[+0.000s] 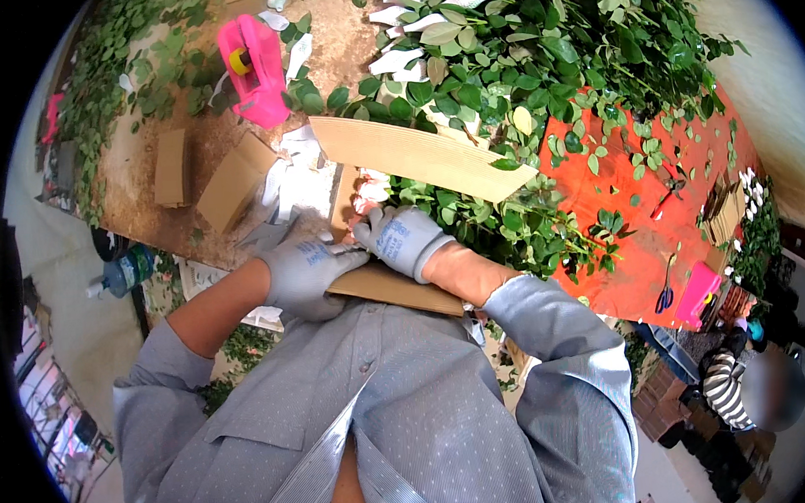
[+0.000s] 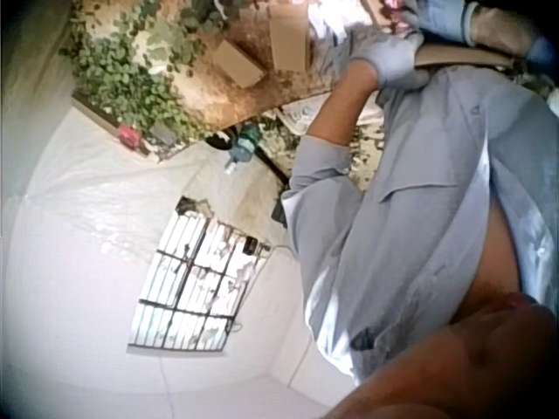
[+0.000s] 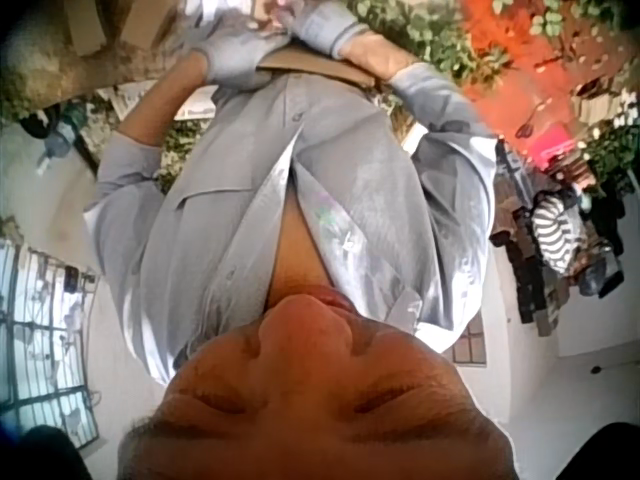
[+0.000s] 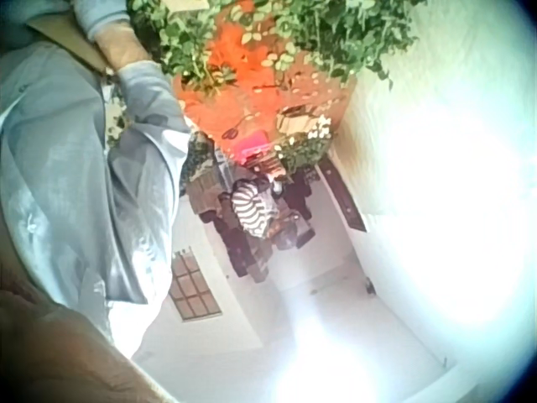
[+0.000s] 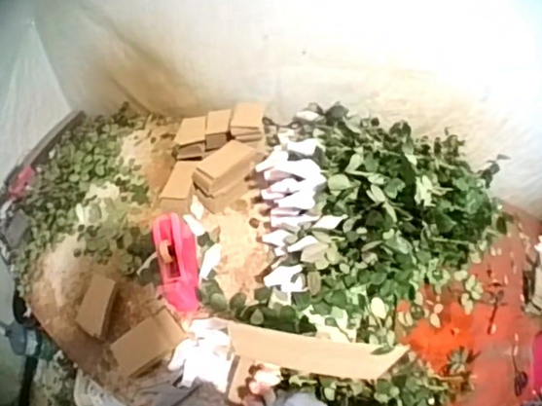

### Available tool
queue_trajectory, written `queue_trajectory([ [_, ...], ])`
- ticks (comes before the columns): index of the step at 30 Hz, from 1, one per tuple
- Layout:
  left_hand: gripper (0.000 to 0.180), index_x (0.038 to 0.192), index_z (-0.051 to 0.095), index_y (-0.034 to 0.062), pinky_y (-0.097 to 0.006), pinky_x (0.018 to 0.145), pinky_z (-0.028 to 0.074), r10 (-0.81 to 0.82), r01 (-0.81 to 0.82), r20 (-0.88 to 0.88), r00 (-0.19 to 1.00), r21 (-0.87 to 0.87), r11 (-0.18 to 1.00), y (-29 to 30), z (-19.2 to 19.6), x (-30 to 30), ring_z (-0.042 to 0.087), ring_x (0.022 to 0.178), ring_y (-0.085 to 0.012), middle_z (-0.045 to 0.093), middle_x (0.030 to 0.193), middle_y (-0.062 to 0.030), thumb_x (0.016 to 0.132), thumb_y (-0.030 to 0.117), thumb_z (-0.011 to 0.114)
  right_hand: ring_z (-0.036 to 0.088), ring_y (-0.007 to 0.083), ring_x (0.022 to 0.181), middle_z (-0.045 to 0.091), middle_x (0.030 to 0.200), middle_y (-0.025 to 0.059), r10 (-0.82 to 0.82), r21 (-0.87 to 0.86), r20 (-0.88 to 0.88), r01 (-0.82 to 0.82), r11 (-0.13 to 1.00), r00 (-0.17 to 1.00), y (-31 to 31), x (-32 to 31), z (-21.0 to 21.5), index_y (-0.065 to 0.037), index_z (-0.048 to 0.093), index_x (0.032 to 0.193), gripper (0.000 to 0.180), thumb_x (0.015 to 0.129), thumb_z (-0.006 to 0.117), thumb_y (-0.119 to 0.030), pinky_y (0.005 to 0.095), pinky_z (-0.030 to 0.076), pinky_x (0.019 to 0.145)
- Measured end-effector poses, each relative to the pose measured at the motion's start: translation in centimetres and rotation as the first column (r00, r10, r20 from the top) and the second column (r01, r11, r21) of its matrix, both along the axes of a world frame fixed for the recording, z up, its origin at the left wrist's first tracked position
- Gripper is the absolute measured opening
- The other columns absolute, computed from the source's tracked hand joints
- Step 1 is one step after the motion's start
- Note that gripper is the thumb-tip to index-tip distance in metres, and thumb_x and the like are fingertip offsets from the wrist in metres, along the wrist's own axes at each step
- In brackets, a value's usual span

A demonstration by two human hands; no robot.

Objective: The person assembles a cardboard box and packs white roses into it, adding stems and foliage.

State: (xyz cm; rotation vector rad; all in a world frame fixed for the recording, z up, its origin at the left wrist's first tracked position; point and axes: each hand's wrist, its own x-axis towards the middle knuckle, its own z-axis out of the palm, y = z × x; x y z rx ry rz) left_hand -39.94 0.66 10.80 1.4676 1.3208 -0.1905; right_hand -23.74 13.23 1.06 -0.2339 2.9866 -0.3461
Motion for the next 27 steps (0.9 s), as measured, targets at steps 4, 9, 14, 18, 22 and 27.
queue_trajectory([
  [4,0.065,0.138,0.053,0.0048,-0.046,0.098,0.05,0.057,-0.058,0.026,0.998,0.038,0.998,-0.8,-0.5,0.1,0.065,0.108,-0.039,0.066,0.122,-0.0219,0.08,0.034,0.064,0.068,0.0276,0.068,0.062,0.085,0.0123,0.022,0.032,-0.051,-0.02,0.999,0.998,0.1,-0.1,-0.1,-0.01,0.06,0.113,0.021,0.095,0.055,-0.019,0.0407,0.054,0.052],
  [9,0.071,0.141,0.05,0.0048,-0.045,0.1,0.049,0.037,-0.038,0.014,0.999,0.029,0.999,-0.7,-0.4,0.0,0.064,0.112,-0.0389,0.064,0.127,-0.0233,0.079,0.034,0.065,0.069,0.0283,0.071,0.064,0.092,0.0143,-0.047,-0.017,-0.002,0.047,0.999,0.999,-0.2,0.4,-0.1,-0.012,0.06,0.118,0.024,0.095,0.054,-0.018,0.0409,0.054,0.054],
  [14,0.077,0.145,0.046,0.0054,-0.045,0.102,0.049,0.088,-0.098,0.125,0.988,0.071,0.993,-0.8,-0.7,-0.8,0.062,0.115,-0.0412,0.057,0.135,-0.0259,0.078,0.037,0.069,0.07,0.0314,0.079,0.065,0.106,0.0174,-0.087,-0.031,0.181,0.094,0.995,0.98,-0.4,0.4,1.0,-0.014,0.058,0.128,0.034,0.096,0.049,-0.015,0.0447,0.056,0.064],
  [18,0.083,0.148,0.042,0.0058,-0.045,0.103,0.048,0.161,-0.183,0.187,0.969,0.109,0.977,-1.0,-1.0,-0.4,0.06,0.118,-0.0427,0.049,0.144,-0.0274,0.079,0.04,0.072,0.068,0.0391,0.091,0.063,0.113,0.023,-0.124,-0.17,0.261,0.172,0.97,0.957,0.2,0.5,1.5,-0.007,0.054,0.128,0.037,0.09,0.055,-0.012,0.0475,0.056,0.076],
  [22,0.088,0.151,0.04,0.0063,-0.046,0.106,0.046,0.21,-0.234,0.142,0.967,0.183,0.955,-1.8,-1.5,-0.1,0.059,0.122,-0.0417,0.044,0.151,-0.0252,0.079,0.045,0.071,0.067,0.0398,0.098,0.062,0.121,0.0232,-0.157,-0.278,0.372,0.271,0.922,0.915,1.0,0.3,3.4,-0.012,0.048,0.139,0.052,0.088,0.057,-0.011,0.046,0.055,0.083],
  [27,0.095,0.153,0.037,0.0045,-0.042,0.11,0.043,0.153,-0.15,-0.023,0.988,0.087,0.985,-1.4,-0.9,0.2,0.055,0.131,-0.0379,0.036,0.16,-0.02,0.078,0.056,0.066,0.065,0.0444,0.094,0.064,0.11,0.0241,-0.127,-0.422,0.3,0.251,0.871,0.945,1.7,1.1,3.0,-0.011,0.048,0.135,0.044,0.092,0.056,-0.012,0.0504,0.053,0.081],
])
